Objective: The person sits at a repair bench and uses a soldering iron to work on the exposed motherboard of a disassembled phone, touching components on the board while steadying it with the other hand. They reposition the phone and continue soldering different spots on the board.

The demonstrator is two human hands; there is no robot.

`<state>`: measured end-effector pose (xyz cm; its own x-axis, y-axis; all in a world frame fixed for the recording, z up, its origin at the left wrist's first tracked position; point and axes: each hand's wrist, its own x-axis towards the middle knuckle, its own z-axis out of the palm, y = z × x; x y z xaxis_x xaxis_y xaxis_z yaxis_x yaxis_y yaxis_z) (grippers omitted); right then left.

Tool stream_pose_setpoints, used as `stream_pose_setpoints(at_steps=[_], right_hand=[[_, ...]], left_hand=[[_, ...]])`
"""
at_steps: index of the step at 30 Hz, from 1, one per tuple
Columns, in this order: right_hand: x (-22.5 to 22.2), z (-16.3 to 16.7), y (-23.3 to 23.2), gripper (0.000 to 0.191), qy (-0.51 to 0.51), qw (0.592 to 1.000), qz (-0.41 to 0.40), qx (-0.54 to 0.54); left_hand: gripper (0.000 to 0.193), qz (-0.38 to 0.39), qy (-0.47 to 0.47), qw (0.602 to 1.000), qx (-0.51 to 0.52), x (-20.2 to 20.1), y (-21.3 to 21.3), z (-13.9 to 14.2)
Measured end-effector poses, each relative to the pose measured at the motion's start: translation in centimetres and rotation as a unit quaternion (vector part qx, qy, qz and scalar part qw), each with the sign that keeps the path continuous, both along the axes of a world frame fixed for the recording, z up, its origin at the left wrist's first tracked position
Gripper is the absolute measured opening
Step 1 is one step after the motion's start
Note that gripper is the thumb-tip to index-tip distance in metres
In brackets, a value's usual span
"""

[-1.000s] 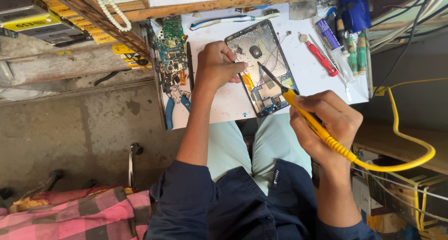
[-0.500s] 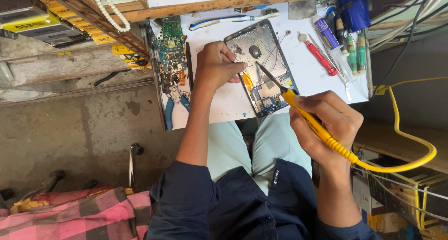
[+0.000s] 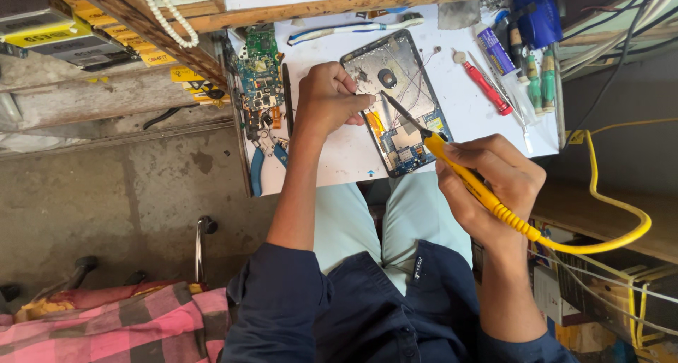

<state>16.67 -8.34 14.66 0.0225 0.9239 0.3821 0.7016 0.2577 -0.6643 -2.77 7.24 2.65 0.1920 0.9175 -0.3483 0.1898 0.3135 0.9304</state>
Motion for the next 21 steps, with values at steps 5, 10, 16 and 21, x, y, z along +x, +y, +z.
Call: stream_pose_setpoints(at_steps=[5, 10, 16, 21], right_hand=[[-0.15, -0.18, 0.12, 0.017, 0.003, 1.000, 0.009, -0.004], [-0.25, -0.07, 0.29, 0.017, -0.002, 1.000, 0.012, -0.008], [-0.49, 0.12, 0.29, 0.017, 0.005, 1.000, 0.007, -0.009], [-0.66, 0.01, 0.42, 0.016, 0.001, 1.000, 0.003, 0.001]], left_hand=[[0.030, 0.003, -0.003, 1.000, 0.003, -0.08, -0.08, 0.01], [0.029, 0.001, -0.005, 1.000, 0.003, -0.06, -0.04, 0.07], [0.029, 0.000, 0.004, 1.000, -0.003, -0.02, -0.09, 0.30], [0.029, -0.002, 0.005, 1.000, -0.003, -0.05, -0.03, 0.38]])
